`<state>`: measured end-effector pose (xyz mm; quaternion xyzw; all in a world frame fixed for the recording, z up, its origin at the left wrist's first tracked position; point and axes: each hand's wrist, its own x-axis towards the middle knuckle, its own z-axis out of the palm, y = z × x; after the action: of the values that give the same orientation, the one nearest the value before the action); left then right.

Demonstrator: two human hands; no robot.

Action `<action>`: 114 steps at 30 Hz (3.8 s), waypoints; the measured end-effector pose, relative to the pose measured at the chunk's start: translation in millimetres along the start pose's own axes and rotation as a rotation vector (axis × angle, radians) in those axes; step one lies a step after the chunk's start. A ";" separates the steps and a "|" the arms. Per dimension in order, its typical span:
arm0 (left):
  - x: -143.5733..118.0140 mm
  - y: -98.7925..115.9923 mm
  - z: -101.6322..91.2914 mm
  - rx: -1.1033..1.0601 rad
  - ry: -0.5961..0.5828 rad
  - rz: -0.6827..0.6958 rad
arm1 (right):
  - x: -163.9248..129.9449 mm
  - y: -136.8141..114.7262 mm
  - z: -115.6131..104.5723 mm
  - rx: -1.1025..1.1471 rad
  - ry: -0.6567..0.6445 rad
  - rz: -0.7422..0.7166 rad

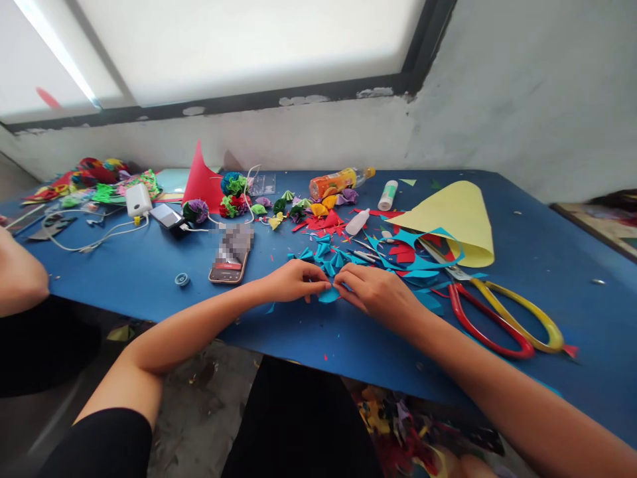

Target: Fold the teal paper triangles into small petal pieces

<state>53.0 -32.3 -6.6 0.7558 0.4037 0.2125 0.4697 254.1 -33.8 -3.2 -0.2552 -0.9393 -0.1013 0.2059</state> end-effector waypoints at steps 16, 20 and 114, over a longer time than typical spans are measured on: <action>2.0 -8.7 4.3 0.016 0.263 0.141 | 4.9 0.4 -1.8 0.769 0.015 0.456; 1.0 -6.0 3.5 -0.002 0.245 0.116 | 5.0 1.1 -1.7 0.820 -0.006 0.498; -1.8 -4.3 6.9 0.202 0.397 0.638 | -0.4 -2.4 -10.8 0.396 0.154 0.033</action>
<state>55.0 -36.4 -13.5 0.8300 0.2503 0.4492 0.2159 256.8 -39.2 6.1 -0.2167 -0.9180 0.0696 0.3248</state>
